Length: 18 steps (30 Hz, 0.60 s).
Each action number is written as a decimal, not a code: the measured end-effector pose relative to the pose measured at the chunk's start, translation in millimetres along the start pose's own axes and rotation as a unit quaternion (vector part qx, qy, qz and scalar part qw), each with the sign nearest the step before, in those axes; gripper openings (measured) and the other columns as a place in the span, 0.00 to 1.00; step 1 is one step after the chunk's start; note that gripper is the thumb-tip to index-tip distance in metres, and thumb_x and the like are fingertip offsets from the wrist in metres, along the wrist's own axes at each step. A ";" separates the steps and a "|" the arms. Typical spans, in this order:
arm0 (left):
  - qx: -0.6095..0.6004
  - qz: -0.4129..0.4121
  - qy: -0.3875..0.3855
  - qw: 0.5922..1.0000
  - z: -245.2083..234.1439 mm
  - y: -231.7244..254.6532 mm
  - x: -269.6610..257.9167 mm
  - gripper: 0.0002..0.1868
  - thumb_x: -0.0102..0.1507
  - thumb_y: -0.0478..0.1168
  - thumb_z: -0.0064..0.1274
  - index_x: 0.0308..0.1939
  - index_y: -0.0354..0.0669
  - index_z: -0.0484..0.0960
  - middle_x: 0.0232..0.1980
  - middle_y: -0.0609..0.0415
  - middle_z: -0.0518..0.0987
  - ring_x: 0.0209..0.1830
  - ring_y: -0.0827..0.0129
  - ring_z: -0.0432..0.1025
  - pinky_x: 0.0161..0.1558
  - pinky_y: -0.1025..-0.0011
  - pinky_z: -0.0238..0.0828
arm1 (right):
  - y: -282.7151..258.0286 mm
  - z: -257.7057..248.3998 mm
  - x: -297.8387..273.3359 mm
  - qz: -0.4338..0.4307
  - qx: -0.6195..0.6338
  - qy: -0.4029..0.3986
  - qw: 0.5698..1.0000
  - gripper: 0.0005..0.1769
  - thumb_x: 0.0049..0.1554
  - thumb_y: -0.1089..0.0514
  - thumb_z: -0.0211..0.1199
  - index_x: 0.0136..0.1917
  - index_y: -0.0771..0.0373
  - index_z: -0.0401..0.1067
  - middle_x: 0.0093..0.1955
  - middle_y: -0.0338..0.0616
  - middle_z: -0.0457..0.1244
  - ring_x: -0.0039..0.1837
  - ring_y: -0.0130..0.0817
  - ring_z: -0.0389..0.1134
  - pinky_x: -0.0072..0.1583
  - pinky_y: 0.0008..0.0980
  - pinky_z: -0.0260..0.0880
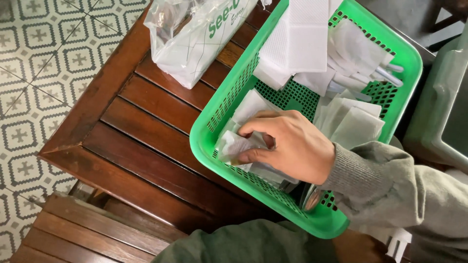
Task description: Wrapping individual pieces of cutlery (forks, spoons, knives) in paper napkins.
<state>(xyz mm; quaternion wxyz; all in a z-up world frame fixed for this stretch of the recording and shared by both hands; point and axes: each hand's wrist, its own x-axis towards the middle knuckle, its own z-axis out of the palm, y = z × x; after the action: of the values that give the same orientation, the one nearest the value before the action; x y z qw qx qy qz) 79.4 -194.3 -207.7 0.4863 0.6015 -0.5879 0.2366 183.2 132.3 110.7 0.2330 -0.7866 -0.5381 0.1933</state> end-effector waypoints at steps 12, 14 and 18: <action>0.003 0.022 0.029 0.999 -9.2 3.3 9.3 0.12 0.61 0.40 0.46 0.39 0.37 0.80 0.47 0.44 0.80 0.41 0.49 0.80 0.53 0.58 0.80 | 16.7 1.1 -5.1 -0.105 0.024 0.018 0.994 0.18 0.52 0.49 0.74 0.48 0.60 0.73 0.54 0.44 0.70 0.57 0.42 0.73 0.59 0.43 0.72; 0.005 0.024 0.034 0.999 -12.1 2.3 11.0 0.11 0.61 0.40 0.45 0.38 0.36 0.80 0.47 0.44 0.80 0.41 0.49 0.80 0.53 0.57 0.80 | 18.7 2.2 -9.2 -0.104 0.011 0.026 0.994 0.18 0.51 0.48 0.75 0.47 0.58 0.73 0.59 0.44 0.67 0.57 0.40 0.72 0.61 0.44 0.66; 0.017 0.040 0.031 0.999 -20.7 1.1 15.1 0.11 0.61 0.41 0.44 0.37 0.39 0.78 0.44 0.45 0.79 0.34 0.52 0.78 0.46 0.58 0.78 | 12.1 -1.8 -11.9 -0.081 0.031 0.020 0.996 0.16 0.56 0.46 0.70 0.48 0.57 0.71 0.43 0.36 0.69 0.44 0.35 0.69 0.45 0.36 0.68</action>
<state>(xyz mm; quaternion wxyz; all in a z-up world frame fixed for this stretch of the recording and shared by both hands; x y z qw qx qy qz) 87.3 -183.5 -185.9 0.4839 0.5781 -0.5924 0.2842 189.2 117.1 105.8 0.2827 -0.7365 -0.5890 0.1751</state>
